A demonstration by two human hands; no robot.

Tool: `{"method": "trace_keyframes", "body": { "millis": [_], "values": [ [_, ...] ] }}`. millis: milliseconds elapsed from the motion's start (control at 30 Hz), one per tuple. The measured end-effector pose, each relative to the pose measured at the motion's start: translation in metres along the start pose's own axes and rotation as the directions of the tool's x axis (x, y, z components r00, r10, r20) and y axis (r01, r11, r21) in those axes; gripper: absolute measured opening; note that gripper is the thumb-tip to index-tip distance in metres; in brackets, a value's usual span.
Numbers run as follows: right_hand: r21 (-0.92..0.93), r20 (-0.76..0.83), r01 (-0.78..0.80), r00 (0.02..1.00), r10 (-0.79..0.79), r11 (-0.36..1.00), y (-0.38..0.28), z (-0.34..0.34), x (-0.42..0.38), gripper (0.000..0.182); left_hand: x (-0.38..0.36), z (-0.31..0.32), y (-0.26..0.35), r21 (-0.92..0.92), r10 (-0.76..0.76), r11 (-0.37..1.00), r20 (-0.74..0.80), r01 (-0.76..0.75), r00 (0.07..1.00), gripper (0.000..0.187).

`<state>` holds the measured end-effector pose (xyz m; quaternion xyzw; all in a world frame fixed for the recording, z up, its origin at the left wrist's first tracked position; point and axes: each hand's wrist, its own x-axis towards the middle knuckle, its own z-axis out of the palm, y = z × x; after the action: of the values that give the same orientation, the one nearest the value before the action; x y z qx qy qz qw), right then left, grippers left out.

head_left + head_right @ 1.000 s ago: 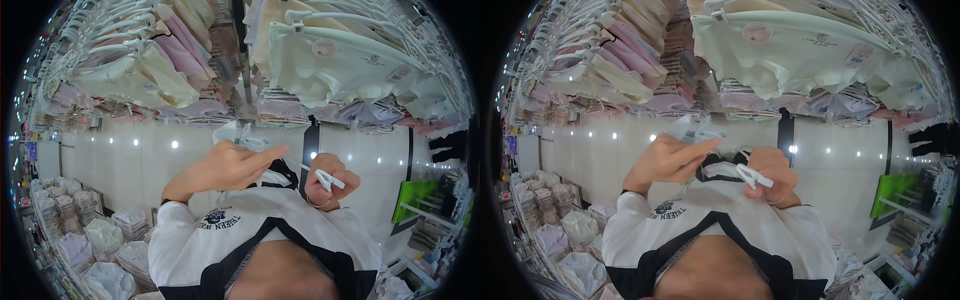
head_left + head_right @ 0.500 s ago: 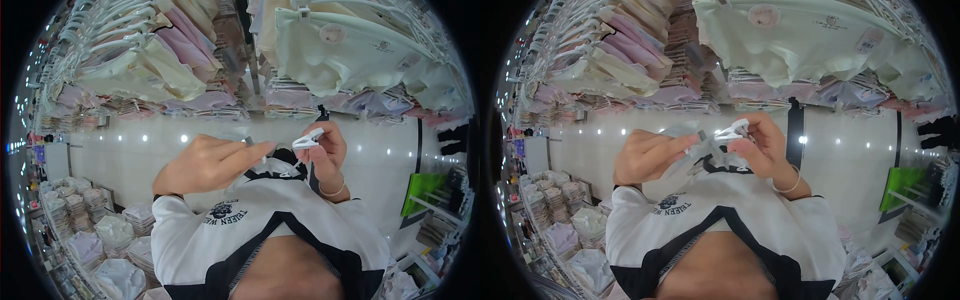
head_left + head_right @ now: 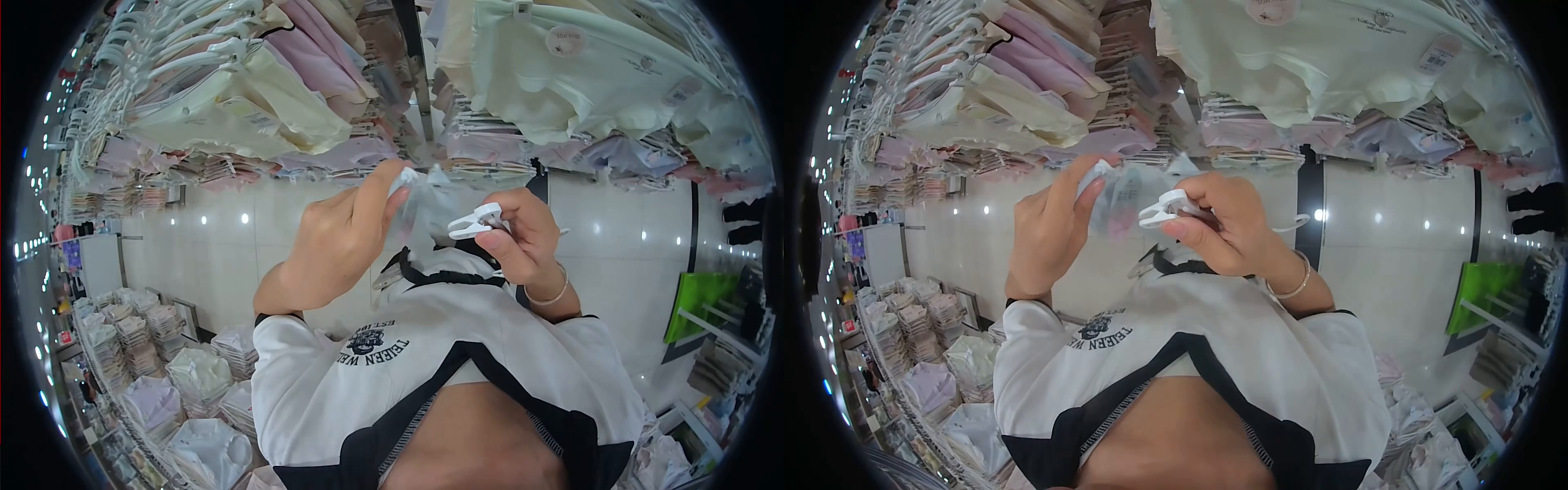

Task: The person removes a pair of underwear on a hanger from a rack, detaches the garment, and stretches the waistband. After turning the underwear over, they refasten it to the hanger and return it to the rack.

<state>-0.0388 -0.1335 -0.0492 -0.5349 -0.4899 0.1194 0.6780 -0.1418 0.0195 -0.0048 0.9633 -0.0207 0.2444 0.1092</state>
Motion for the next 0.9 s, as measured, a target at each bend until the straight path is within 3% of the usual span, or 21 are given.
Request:
{"method": "trace_keyframes", "body": {
  "millis": [167, 267, 367, 467, 667, 767, 900],
  "values": [
    [-0.008, 0.067, 0.022, 0.998, -0.021, 1.0, 0.001, 0.008, 0.001, 0.018, -0.004, 0.003, -0.007, 0.326, 0.016, 0.945, -0.129, 0.027, 0.991, 0.022],
    [-0.012, 0.144, -0.091, 0.985, 0.092, 0.996, -0.006, 0.008, 0.0, 0.021, -0.004, -0.006, -0.006, 0.28, 0.038, 0.96, -0.091, -0.011, 0.995, 0.019],
    [0.102, 0.088, -0.123, 0.99, 0.114, 0.987, -0.01, 0.011, 0.002, 0.023, -0.01, -0.015, -0.005, 0.092, 0.023, 0.996, -0.011, -0.022, 1.0, 0.018],
    [0.048, 0.119, -0.12, 0.986, 0.114, 0.992, -0.012, 0.009, 0.003, 0.024, -0.01, -0.023, -0.005, -0.102, 0.019, 0.995, 0.097, -0.009, 0.995, 0.016],
    [-0.033, 0.048, 0.089, 0.995, -0.088, 0.995, -0.01, 0.018, 0.012, 0.02, -0.009, -0.025, -0.008, -0.505, 0.036, 0.863, 0.061, 0.0, 0.998, 0.015],
    [-0.055, 0.007, 0.137, 0.991, -0.137, 0.989, -0.01, 0.02, 0.012, 0.02, -0.01, -0.03, -0.01, -0.526, 0.072, 0.851, 0.083, -0.018, 0.994, 0.017],
    [-0.083, 0.11, 0.096, 0.99, -0.087, 0.992, -0.015, 0.015, 0.008, 0.02, -0.011, -0.028, -0.01, -0.635, 0.136, 0.768, 0.046, -0.076, 0.99, 0.017]
  ]
}}
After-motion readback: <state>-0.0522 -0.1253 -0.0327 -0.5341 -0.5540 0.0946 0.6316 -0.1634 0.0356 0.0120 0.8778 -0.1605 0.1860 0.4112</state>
